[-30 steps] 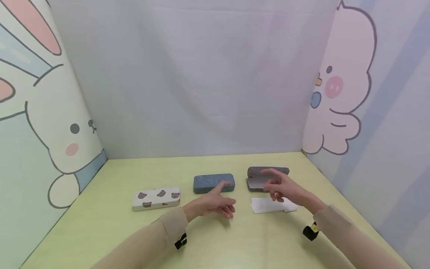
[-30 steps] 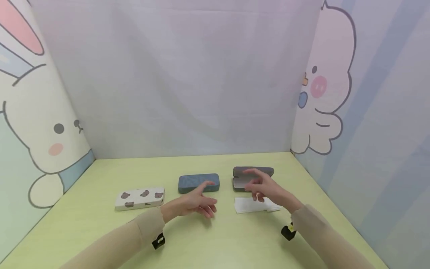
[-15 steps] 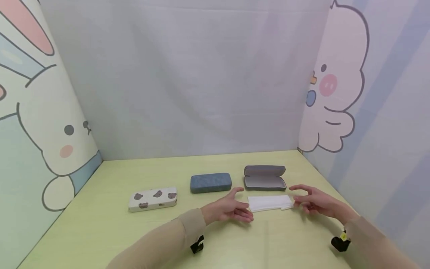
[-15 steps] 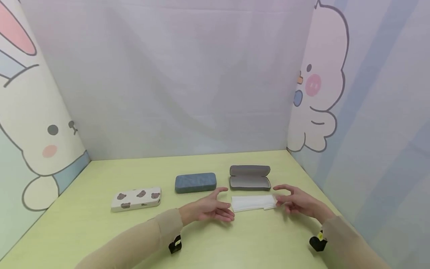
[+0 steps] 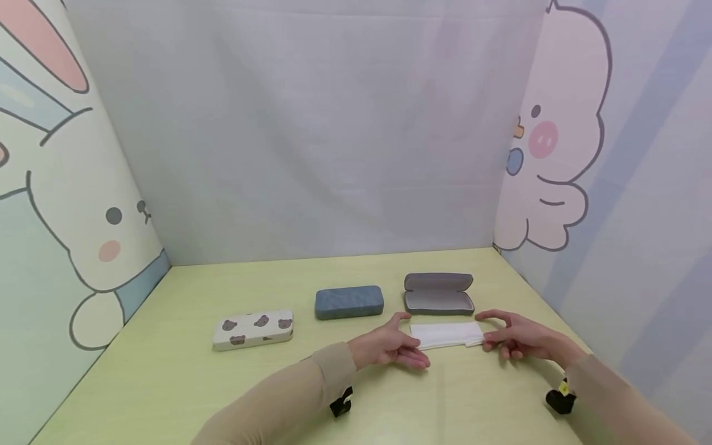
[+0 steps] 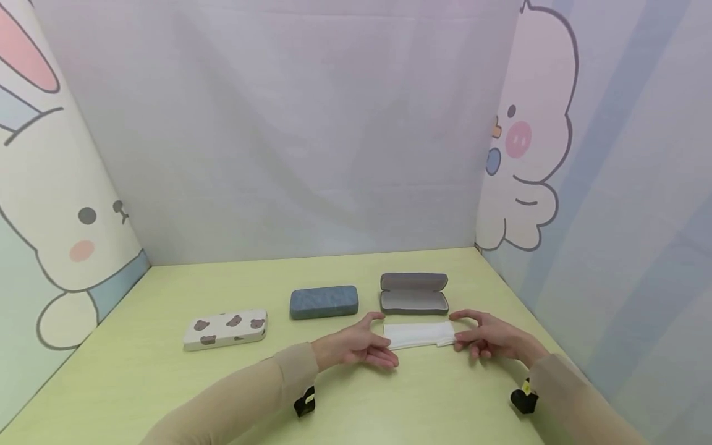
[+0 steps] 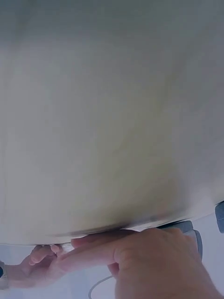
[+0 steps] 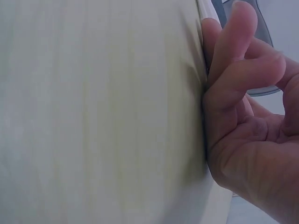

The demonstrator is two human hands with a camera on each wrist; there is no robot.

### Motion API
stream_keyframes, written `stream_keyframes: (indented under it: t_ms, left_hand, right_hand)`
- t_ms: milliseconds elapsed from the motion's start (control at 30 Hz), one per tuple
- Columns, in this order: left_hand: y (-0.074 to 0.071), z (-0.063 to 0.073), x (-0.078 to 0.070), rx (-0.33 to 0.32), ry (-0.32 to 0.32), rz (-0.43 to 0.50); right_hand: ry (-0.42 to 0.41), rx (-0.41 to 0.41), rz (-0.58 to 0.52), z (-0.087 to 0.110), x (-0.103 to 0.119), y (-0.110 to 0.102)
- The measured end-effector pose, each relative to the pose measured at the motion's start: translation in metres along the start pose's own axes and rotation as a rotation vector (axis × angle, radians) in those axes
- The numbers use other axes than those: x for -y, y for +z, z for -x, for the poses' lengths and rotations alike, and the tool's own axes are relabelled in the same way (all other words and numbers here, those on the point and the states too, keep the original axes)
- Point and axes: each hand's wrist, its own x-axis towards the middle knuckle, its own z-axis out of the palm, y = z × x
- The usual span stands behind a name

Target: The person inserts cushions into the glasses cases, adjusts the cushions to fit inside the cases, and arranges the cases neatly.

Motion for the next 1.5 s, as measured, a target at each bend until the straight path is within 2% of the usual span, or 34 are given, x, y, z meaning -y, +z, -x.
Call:
stream_keyframes:
  t_ms: [233,533,767,1167,1500]
  left_hand:
    - [0.000,-0.006,-0.001,-0.036,-0.013,-0.014]
    - [0.002,-0.005,-0.003,-0.026,-0.004,-0.048]
    - [0.007,-0.005,-0.005,-0.075,-0.008,-0.076]
    - [0.012,-0.010,-0.008,-0.129,-0.003,-0.136]
    - [0.014,-0.015,-0.010,-0.169,-0.006,-0.226]
  right_hand:
    - [-0.015,0.020,0.031,-0.002,0.004,0.001]
    - [0.007,0.010,0.078,-0.002,0.006,0.004]
    - [-0.008,-0.004,0.116,-0.003,0.008,0.009]
    - [-0.009,-0.071,0.194,-0.007,0.011,0.014]
    - [0.000,-0.138,0.253,-0.011,0.014,0.020]
